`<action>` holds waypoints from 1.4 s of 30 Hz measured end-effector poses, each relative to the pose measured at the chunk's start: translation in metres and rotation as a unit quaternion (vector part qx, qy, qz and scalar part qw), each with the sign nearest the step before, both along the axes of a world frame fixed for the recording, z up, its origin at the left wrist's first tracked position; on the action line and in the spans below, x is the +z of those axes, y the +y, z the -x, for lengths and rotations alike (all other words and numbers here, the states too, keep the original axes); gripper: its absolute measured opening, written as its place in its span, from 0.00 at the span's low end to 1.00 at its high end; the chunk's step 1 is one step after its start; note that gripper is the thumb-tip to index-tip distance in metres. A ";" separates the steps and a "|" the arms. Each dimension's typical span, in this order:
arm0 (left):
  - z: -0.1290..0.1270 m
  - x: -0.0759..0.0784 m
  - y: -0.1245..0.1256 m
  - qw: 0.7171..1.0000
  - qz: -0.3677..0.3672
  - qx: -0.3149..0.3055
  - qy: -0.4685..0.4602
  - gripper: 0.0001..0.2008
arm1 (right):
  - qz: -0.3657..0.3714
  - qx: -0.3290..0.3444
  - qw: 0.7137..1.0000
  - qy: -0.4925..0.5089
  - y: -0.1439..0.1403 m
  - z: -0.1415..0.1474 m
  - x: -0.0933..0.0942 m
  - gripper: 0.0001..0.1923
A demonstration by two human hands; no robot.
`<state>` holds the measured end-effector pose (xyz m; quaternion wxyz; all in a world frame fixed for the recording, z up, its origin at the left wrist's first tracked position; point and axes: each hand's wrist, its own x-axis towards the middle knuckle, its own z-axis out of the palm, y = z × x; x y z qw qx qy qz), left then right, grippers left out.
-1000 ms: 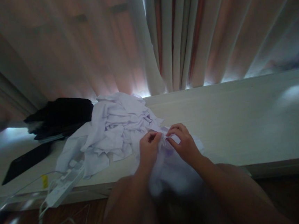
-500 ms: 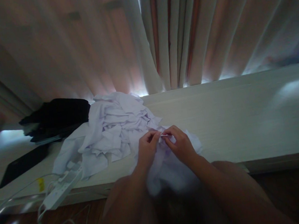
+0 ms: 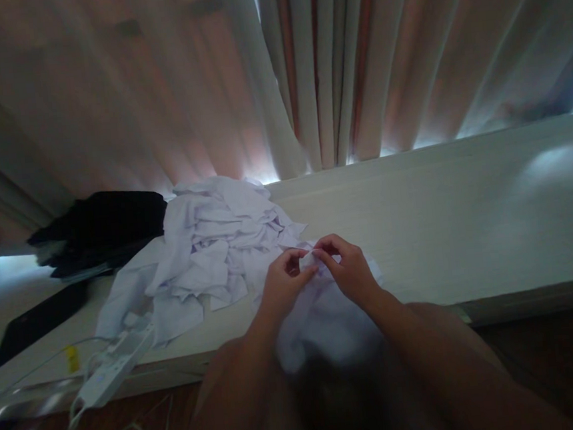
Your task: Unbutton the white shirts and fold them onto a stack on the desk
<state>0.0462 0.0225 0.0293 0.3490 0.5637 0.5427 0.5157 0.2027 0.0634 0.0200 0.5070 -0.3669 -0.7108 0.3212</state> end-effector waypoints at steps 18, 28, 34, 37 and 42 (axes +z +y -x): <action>0.007 -0.003 0.003 0.999 -0.004 0.033 0.007 0.10 | -0.014 -0.006 0.999 -0.048 0.004 -0.009 0.005 0.15; 0.007 -0.007 0.006 0.998 0.032 0.042 -0.035 0.10 | -0.089 -0.005 0.990 -0.114 0.004 0.002 -0.003 0.02; 0.005 -0.005 0.004 0.997 0.020 0.037 -0.066 0.13 | -0.123 0.017 0.987 -0.106 0.002 0.001 -0.003 0.03; 0.005 -0.003 0.002 0.997 0.023 0.028 -0.070 0.11 | -0.145 0.020 0.983 -0.113 0.001 0.001 -0.002 0.04; 0.007 0.000 0.000 0.994 0.062 0.004 -0.094 0.12 | -0.156 0.023 0.981 -0.116 0.001 0.003 -0.003 0.05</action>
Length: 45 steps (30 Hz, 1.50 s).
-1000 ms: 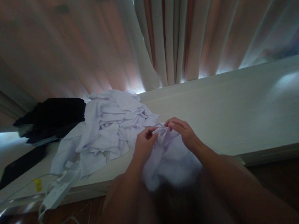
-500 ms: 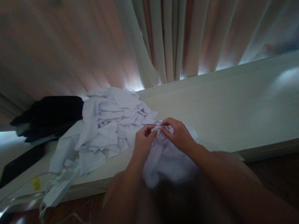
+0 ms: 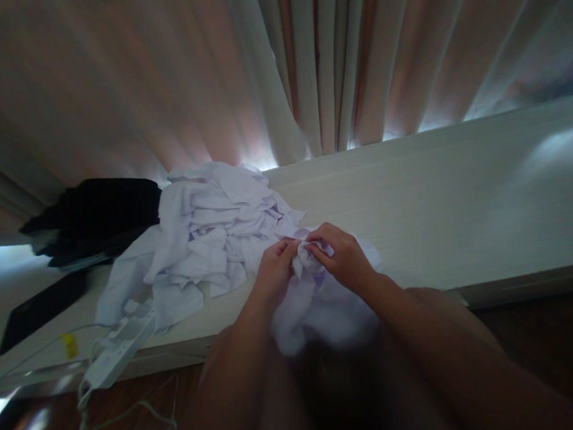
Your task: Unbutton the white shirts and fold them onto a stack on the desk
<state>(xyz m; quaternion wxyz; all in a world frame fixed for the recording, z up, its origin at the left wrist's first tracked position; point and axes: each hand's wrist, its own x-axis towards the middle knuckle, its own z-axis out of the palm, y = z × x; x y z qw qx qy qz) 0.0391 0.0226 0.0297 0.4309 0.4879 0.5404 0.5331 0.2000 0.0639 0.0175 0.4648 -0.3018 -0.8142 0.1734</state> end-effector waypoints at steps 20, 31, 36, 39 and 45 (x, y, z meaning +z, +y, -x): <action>-0.008 -0.005 0.001 0.997 0.014 0.025 -0.069 0.11 | -0.073 -0.073 0.994 -0.043 0.004 0.002 -0.005 0.06; -0.007 -0.005 0.003 0.998 -0.029 0.041 0.043 0.08 | -0.060 -0.084 0.994 -0.020 -0.001 0.006 -0.005 0.07; -0.006 -0.007 0.003 0.996 -0.056 0.040 0.057 0.09 | -0.057 -0.075 0.994 -0.051 -0.001 0.005 -0.006 0.07; -0.004 -0.007 0.003 0.996 -0.049 0.046 0.062 0.10 | -0.048 -0.057 0.995 -0.068 0.000 0.004 -0.005 0.07; -0.005 -0.003 0.002 0.997 -0.027 0.052 0.045 0.09 | -0.033 -0.048 0.996 -0.062 0.001 0.004 -0.005 0.07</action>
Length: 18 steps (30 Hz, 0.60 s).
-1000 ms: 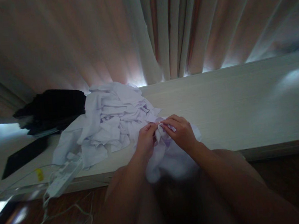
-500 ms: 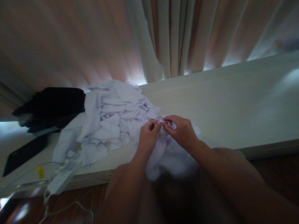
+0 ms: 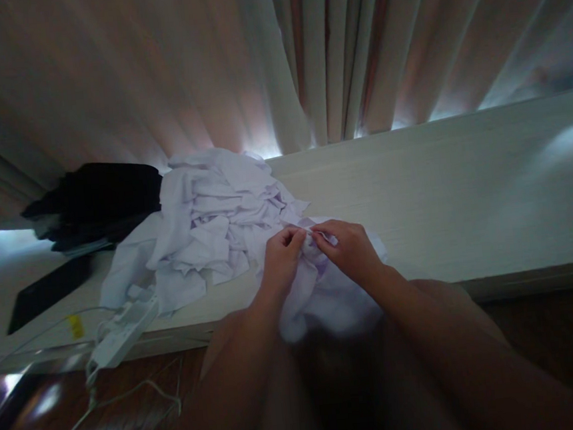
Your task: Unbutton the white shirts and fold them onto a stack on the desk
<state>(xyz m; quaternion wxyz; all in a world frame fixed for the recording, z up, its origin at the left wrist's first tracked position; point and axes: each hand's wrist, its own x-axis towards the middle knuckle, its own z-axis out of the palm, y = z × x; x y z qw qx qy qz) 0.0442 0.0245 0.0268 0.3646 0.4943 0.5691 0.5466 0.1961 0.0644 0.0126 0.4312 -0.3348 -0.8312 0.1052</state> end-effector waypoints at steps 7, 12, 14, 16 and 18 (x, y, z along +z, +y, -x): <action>-0.003 0.000 0.000 0.998 -0.013 0.005 -0.059 0.10 | 0.017 -0.013 1.000 0.010 -0.002 0.002 -0.001 0.07; -0.004 0.004 -0.002 0.997 -0.011 0.003 -0.081 0.10 | 0.018 -0.033 0.999 0.004 -0.003 0.002 -0.001 0.06; -0.004 0.007 -0.003 0.997 -0.007 0.002 -0.078 0.10 | 0.012 -0.040 0.999 0.008 -0.003 0.002 -0.001 0.06; -0.004 0.008 -0.003 0.997 -0.001 0.008 -0.073 0.09 | 0.005 -0.033 0.999 0.015 -0.004 0.002 0.000 0.06; -0.004 0.008 -0.003 0.998 0.010 0.015 -0.065 0.10 | 0.004 -0.018 1.000 0.020 -0.004 0.002 0.001 0.06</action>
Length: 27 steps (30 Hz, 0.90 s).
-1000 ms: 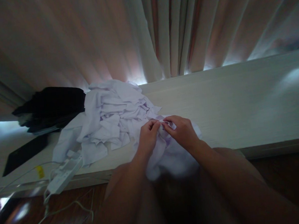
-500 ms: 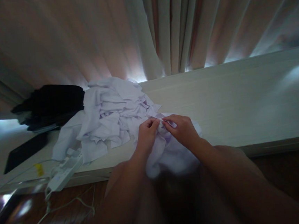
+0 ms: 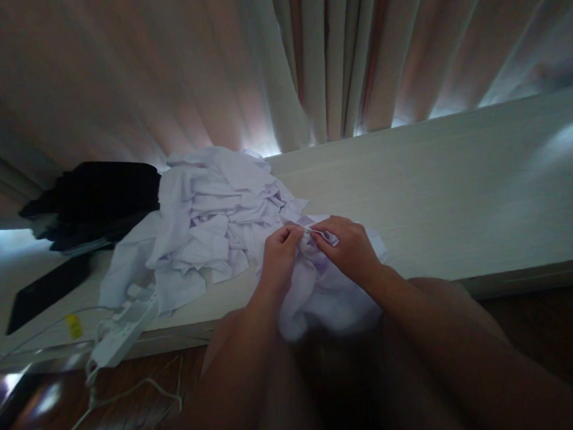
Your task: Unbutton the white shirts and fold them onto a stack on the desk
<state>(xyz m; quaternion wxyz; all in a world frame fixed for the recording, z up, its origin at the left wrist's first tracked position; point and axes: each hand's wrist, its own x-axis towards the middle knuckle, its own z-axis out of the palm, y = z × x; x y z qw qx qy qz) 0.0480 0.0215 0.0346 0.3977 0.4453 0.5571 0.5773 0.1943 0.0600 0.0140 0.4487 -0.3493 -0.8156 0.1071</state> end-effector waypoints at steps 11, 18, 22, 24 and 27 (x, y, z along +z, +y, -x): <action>0.006 -0.008 0.002 1.000 0.001 -0.010 0.030 0.10 | 0.012 0.015 0.999 -0.032 0.007 -0.001 -0.008 0.06; 0.006 -0.007 0.002 0.998 -0.002 -0.013 0.057 0.08 | -0.004 -0.003 0.999 -0.049 0.008 0.000 -0.008 0.06; 0.005 -0.010 0.003 0.997 -0.004 -0.010 0.070 0.08 | 0.005 -0.013 0.998 -0.055 0.007 0.001 -0.006 0.06; 0.006 -0.011 0.003 0.997 -0.007 -0.012 0.070 0.08 | 0.009 -0.013 0.999 -0.048 0.006 0.001 -0.006 0.06; 0.007 -0.010 0.004 0.997 -0.008 -0.008 0.073 0.08 | 0.013 -0.005 0.999 -0.036 0.005 0.001 -0.004 0.06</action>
